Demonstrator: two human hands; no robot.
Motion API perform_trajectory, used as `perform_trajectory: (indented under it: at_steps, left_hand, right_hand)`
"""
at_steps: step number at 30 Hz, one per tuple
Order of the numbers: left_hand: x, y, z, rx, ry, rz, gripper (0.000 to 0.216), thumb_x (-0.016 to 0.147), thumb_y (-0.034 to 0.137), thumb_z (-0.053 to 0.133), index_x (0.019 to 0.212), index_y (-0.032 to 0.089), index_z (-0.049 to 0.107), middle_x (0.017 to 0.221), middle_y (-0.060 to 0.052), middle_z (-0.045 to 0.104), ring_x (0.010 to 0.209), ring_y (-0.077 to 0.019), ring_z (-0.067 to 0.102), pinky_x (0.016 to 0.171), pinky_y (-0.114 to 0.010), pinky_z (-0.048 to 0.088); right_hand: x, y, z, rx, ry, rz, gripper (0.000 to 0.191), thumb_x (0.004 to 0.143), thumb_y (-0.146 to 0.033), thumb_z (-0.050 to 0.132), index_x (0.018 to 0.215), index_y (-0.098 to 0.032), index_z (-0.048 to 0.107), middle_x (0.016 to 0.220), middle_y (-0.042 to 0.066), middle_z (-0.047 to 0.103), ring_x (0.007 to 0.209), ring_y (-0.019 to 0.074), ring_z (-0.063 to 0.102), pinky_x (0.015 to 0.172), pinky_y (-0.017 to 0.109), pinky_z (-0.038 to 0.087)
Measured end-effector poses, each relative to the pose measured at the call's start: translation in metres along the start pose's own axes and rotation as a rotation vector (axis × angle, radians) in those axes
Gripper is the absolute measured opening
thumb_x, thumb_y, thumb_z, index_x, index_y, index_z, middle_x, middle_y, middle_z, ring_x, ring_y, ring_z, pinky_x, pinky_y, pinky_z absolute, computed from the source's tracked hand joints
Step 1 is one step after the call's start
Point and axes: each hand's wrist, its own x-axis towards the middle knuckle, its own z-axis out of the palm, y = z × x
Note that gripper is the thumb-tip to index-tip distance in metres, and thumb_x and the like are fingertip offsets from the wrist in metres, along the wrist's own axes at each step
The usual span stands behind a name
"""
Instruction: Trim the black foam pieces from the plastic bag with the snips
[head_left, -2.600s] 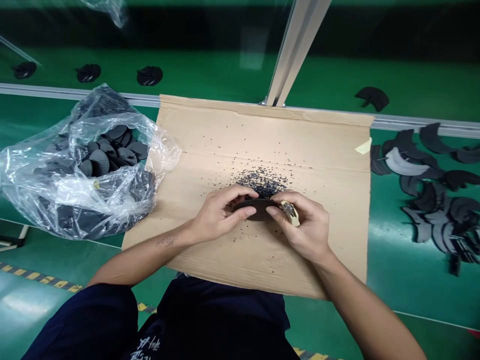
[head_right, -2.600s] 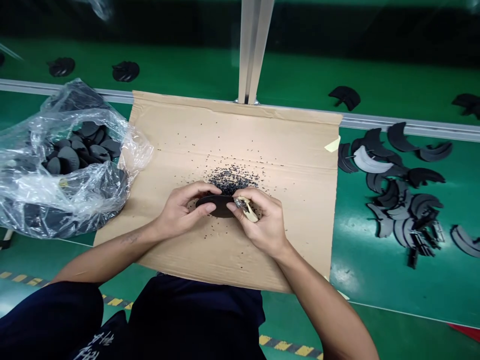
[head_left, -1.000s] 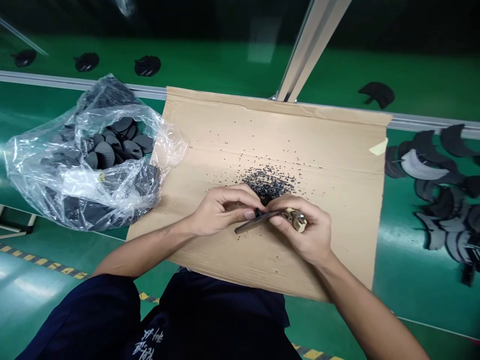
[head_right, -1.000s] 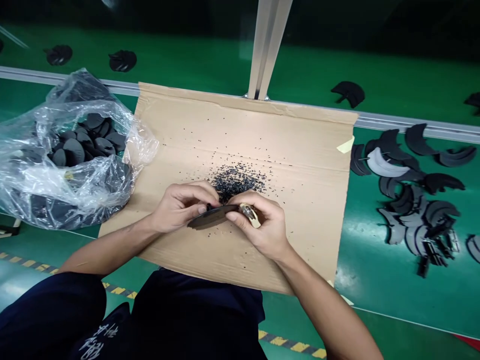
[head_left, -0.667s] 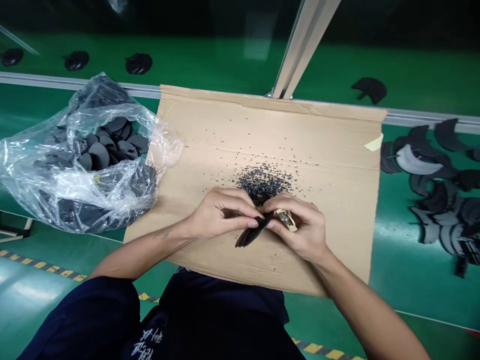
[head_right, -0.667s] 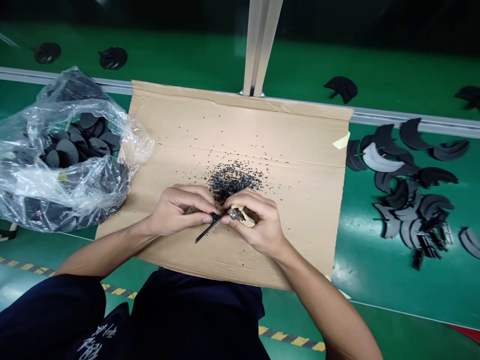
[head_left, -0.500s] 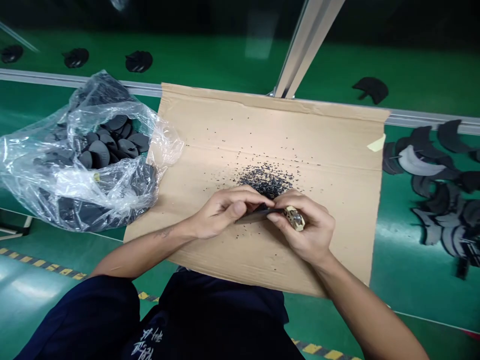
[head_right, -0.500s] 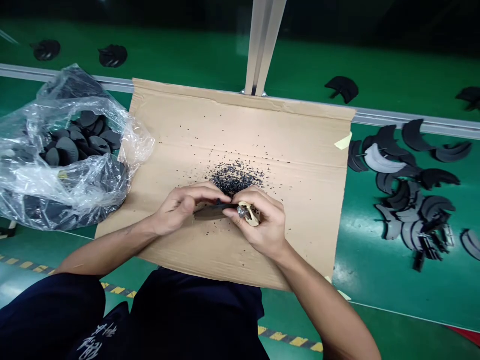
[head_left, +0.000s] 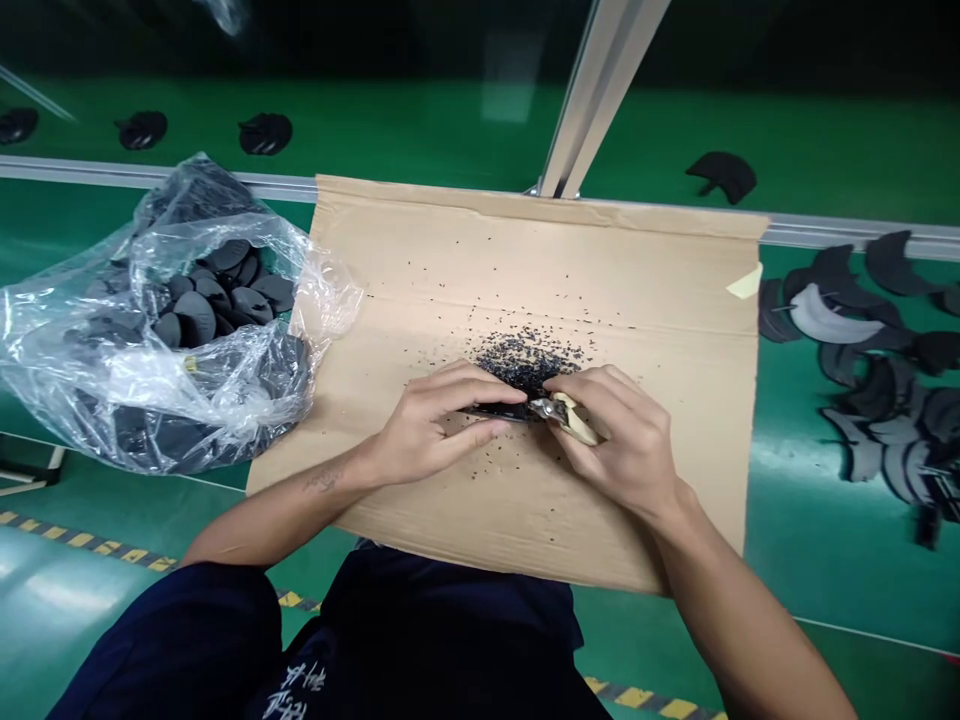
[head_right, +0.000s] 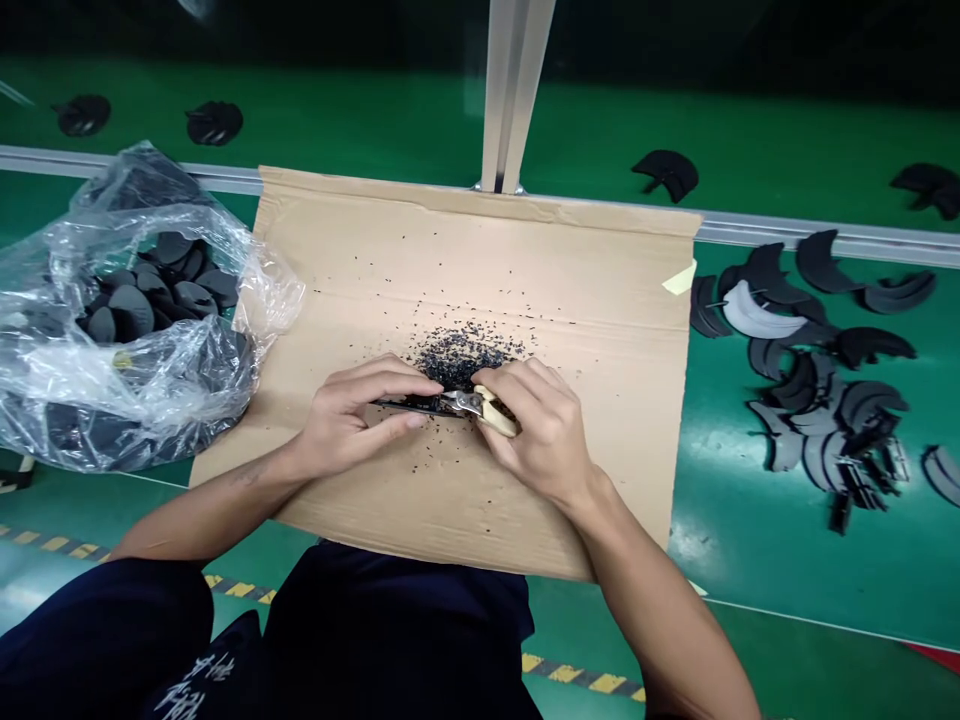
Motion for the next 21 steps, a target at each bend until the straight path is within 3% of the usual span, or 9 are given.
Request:
perform_trajectory:
  at_steps: [13, 18, 21]
  left_hand:
    - [-0.0023, -0.0064, 0.0043, -0.048, 0.022, 0.039, 0.026, 0.088, 0.019, 0.075, 0.114, 0.019, 0.074, 0.095, -0.006, 0.078, 0.088, -0.0149, 0.070, 0.079, -0.030, 0.057]
    - [-0.0014, -0.0028, 0.0022, -0.043, -0.003, 0.011, 0.024, 0.088, 0.021, 0.074, 0.112, 0.019, 0.074, 0.097, -0.007, 0.077, 0.089, -0.0149, 0.071, 0.080, -0.029, 0.057]
    - [-0.0002, -0.0004, 0.0011, -0.006, -0.009, 0.004, 0.025, 0.090, 0.023, 0.073, 0.115, 0.018, 0.072, 0.097, -0.006, 0.076, 0.088, -0.0139, 0.069, 0.078, -0.027, 0.056]
  right_hand:
    - [-0.0046, -0.0037, 0.0023, -0.303, 0.031, -0.071, 0.007, 0.091, -0.014, 0.064, 0.093, -0.016, 0.071, 0.068, 0.004, 0.068, 0.061, 0.0153, 0.056, 0.059, 0.030, 0.044]
    - [-0.0060, -0.0013, 0.0018, -0.222, 0.011, -0.063, 0.010, 0.092, -0.013, 0.061, 0.090, -0.017, 0.070, 0.071, 0.004, 0.070, 0.062, 0.0138, 0.059, 0.061, 0.028, 0.046]
    - [-0.0052, 0.0013, 0.0023, -0.307, 0.033, -0.026, 0.011, 0.093, -0.015, 0.059, 0.094, -0.016, 0.070, 0.072, 0.004, 0.069, 0.063, 0.0151, 0.056, 0.062, 0.029, 0.043]
